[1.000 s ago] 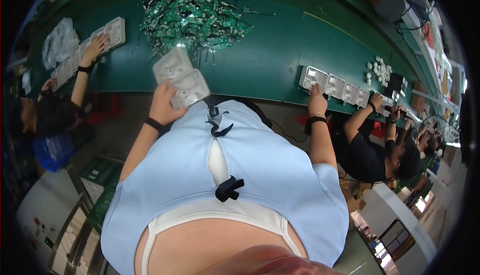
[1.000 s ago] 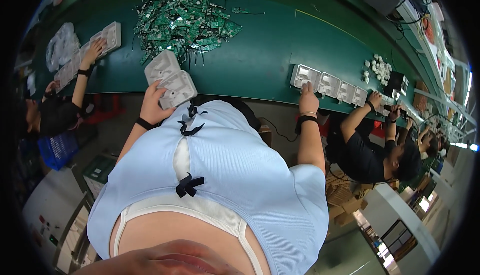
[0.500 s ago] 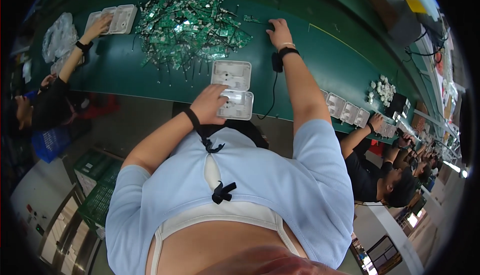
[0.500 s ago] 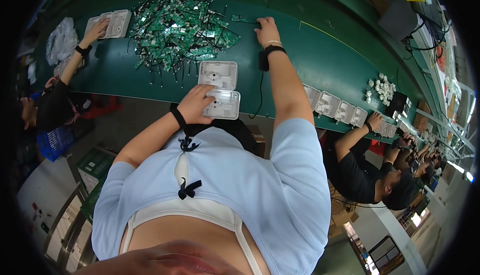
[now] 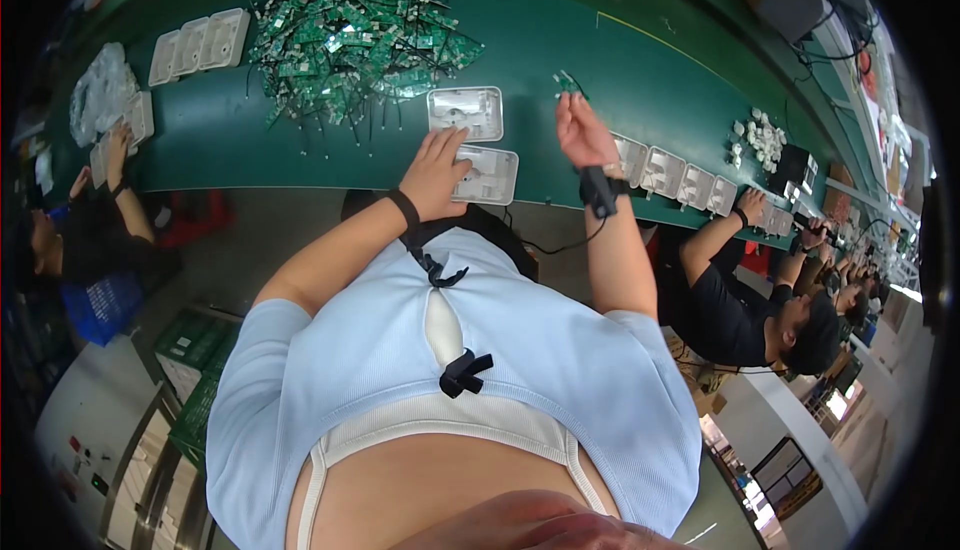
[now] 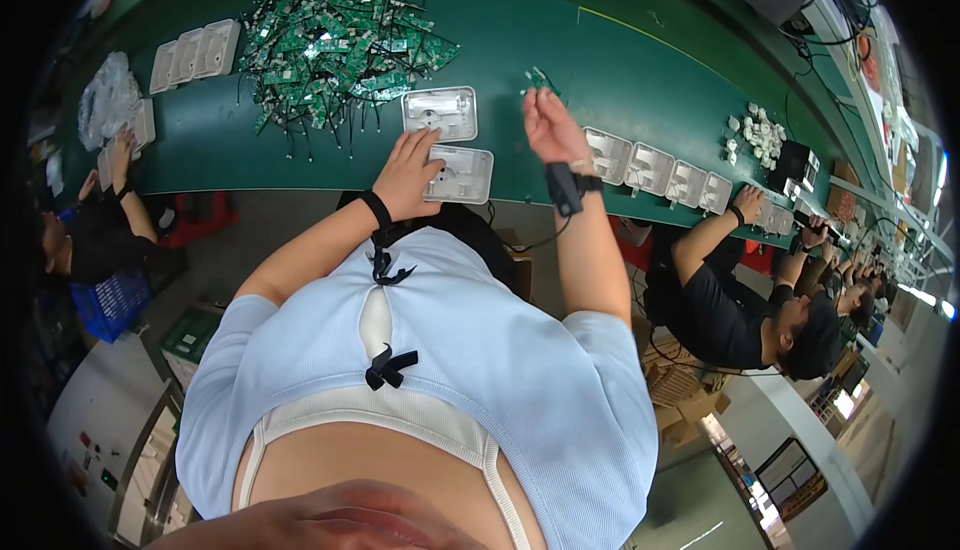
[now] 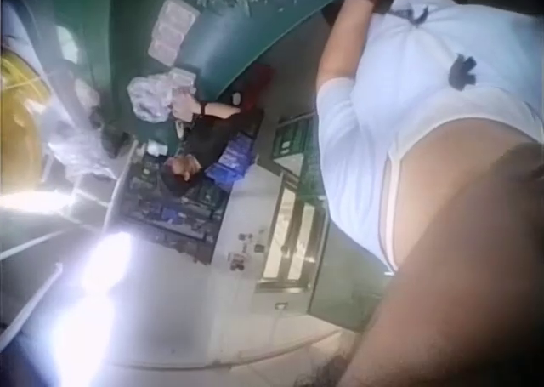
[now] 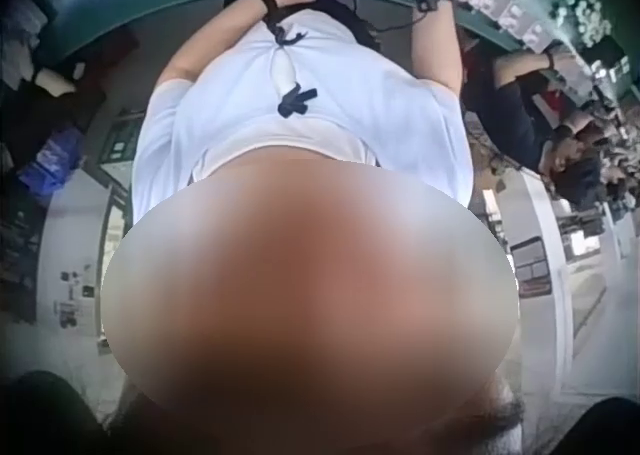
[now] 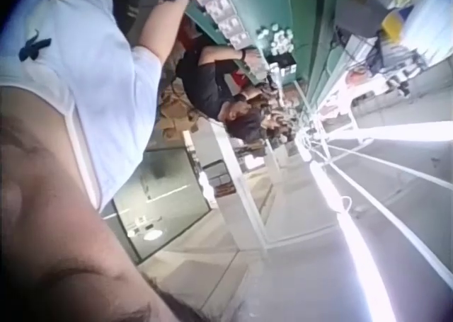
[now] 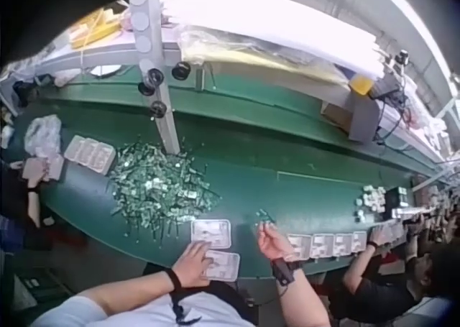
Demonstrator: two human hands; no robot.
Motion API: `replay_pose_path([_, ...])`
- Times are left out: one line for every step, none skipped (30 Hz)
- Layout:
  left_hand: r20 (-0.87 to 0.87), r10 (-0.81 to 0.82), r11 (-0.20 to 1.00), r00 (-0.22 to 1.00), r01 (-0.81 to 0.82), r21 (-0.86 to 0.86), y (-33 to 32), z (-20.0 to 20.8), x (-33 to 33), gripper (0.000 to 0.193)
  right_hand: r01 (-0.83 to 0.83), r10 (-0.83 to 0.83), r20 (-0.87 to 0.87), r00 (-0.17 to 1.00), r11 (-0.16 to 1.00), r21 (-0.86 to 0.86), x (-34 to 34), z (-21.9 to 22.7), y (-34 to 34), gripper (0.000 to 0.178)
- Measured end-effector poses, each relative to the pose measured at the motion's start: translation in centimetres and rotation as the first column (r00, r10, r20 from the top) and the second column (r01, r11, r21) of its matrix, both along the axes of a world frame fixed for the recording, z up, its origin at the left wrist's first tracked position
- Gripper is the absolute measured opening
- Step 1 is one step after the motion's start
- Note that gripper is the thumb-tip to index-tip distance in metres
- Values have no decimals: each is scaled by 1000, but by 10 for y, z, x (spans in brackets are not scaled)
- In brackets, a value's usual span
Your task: The person picks up a plastic housing and a circuit board, inserts the circuit board into the housing, and presses it into place. They then set the assembled unit down and repeat the process with another set of components.
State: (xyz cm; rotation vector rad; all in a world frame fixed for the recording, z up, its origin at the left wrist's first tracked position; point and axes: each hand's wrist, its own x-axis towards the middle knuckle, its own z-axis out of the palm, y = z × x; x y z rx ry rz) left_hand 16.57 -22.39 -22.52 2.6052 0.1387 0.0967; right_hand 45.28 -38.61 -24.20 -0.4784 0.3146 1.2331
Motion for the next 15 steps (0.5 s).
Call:
replay_pose_path([3, -6, 1000, 1000, 6, -1, 0, 6, 2, 64, 6, -6, 3, 1000, 1000, -1, -14, 12, -12, 12])
replay_pose_path([-1, -6, 999, 1000, 6, -46, 2, 11, 4, 64, 8, 16, 214, 977, 994, -110, -29, 26, -19, 13])
replay_pose_path([-6, -9, 996, 1000, 9, -92, 3, 15, 5, 64, 35, 58, 411, 910, 976, -216, -45, 38, -26, 14])
replay_pose_path([-12, -10, 991, 1000, 8, -137, 3, 20, 6, 63, 37, 57, 410, 910, 976, -216, -60, 49, -30, 14])
replay_pose_path([-9, -14, 990, 1000, 13, -138, 5, 27, 9, 63, 100, 46, 508, 860, 961, -256, -75, 63, -33, 14])
replay_pose_path([24, -8, 978, 1000, 13, -207, 8, 33, 13, 68, 167, 40, 598, 801, 943, -287, -89, 73, -34, 14])
replay_pose_path([55, 2, 961, 998, 13, -275, 10, 40, 16, 73, 234, 42, 680, 732, 922, -309, -100, 82, -33, 14])
replay_pose_path([88, 13, 939, 996, 18, -344, 12, 49, 19, 78, 240, 39, 682, 730, 920, -309, -110, 91, -32, 14])
replay_pose_path([89, 7, 940, 996, 24, -341, 14, 57, 23, 78, 287, 64, 768, 637, 905, -314, -118, 97, -30, 13])
replay_pose_path([132, 45, 929, 990, 7, -369, 16, 66, 28, 84, 334, 94, 840, 535, 889, -312, -125, 103, -26, 12])
replay_pose_path([174, 85, 917, 981, -9, -398, 16, 75, 32, 90, 379, 129, 897, 423, 874, -305, -129, 109, -23, 10])
replay_pose_path([214, 128, 903, 969, -24, -428, 15, 82, 35, 96, 381, 126, 898, 421, 874, -302, -131, 115, -19, 10])
replay_pose_path([216, 125, 904, 968, -22, -426, 14, 87, 37, 96, 412, 185, 947, 263, 866, -284, -132, 120, -16, 10])
replay_pose_path([237, 155, 899, 959, -38, -437, 12, 91, 39, 99, 438, 243, 965, 98, 860, -261, -132, 125, -12, 10])
replay_pose_path([257, 187, 892, 948, -54, -449, 10, 95, 41, 103, 459, 297, 952, -69, 857, -234, -133, 129, -9, 11])
